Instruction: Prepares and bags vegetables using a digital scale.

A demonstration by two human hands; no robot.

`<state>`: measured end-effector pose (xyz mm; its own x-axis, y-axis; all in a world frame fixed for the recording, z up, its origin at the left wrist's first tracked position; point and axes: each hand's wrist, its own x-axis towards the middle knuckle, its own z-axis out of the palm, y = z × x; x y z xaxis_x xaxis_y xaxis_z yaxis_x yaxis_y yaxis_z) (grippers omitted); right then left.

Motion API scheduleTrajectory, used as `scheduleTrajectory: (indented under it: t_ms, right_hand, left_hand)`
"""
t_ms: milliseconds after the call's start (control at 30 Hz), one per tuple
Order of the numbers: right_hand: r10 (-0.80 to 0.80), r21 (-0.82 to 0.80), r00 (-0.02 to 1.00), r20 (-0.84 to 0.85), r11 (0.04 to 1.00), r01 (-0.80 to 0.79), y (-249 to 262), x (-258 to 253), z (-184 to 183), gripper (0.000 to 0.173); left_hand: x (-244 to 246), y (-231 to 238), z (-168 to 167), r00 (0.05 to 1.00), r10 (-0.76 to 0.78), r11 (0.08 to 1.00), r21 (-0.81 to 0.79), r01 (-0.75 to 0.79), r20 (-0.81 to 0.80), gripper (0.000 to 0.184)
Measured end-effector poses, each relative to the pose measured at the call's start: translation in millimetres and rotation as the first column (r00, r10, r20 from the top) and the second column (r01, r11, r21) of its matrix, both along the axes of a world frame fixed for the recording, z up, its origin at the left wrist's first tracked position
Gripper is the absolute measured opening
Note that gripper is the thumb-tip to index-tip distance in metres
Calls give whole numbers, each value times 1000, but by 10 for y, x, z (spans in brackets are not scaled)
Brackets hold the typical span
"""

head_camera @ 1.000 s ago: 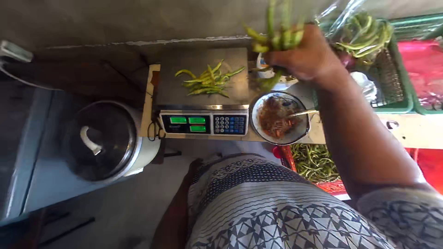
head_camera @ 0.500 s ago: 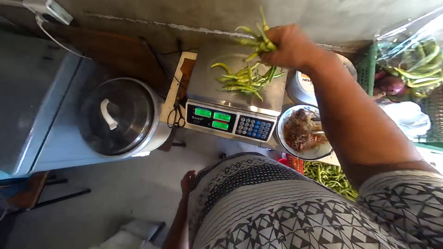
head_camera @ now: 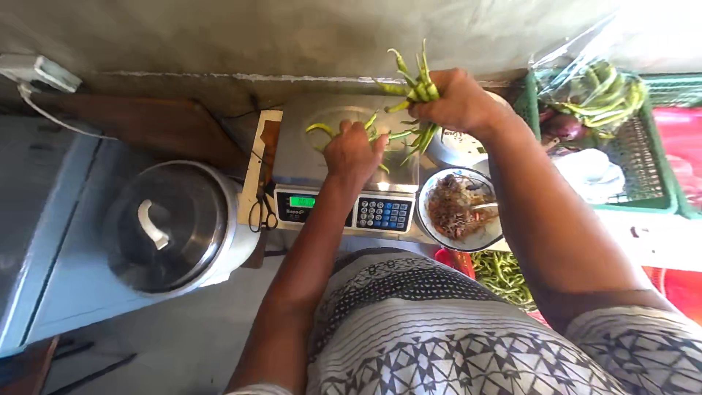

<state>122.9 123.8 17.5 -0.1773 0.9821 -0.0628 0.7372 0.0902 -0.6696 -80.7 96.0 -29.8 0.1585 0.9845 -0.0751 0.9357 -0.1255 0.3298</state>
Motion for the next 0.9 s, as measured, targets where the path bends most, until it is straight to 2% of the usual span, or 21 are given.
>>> scheduleTrajectory:
  t_ms: [67,100,167,233,300,367,433,500,600,700,800,900]
  right_hand:
    - [-19,-14,1000,-11,1000,18,-52,45,31,16]
    - [-25,-14,1000,-7,1000,25,-72,57,36,15]
    - [-19,7,1000,17,1000,19,-83,47,22,16]
    - [36,45,997,71,998,-39,-54,-13,-1,19]
    - [122,63,979,162,989,-134,6,-127,-21,22]
    - [206,64,944,257,971,-229,81,-291,-58,24]
    - [288,57,900,329,945,-323,155,-469,-114,31]
    - [374,34,848,375,909,-416,226,-620,-198,38]
    - [477,-19,787,391,859,-511,309,-743,-338,44]
    - [507,-93,799,324,857,-506,332,-782,-391,58]
    - [541,-93,810,227,840,-535,348,-734,-367,72]
    - [528,-100,829,182,849,-519,292,-681,-171,72]
  left_hand:
    - [95,73,-35,998,7,999,-37,-10,-62,48]
    - [99,85,-64,999,17,1000,-22,-17,-35,39]
    - [9,100,-107,991,34,999,23,-38,132,33]
    - [-184,87,-97,931,47,995,67,-77,363,35]
    - [-434,44,-86,797,63,983,100,-153,600,36]
    - [-682,-29,-139,583,76,967,83,-242,809,29]
    - [-902,-147,-193,395,91,950,39,-310,914,20]
    - [-1097,-304,-268,318,88,934,32,-355,944,18]
    - [-1367,-672,-382,349,125,924,19,-381,929,17]
    - [-1601,-976,-531,337,204,878,-20,-478,919,17]
    - [-1762,-1237,-612,283,304,810,-90,-580,909,16]
    - [-1858,-1459,-658,248,372,756,-137,-640,894,16]
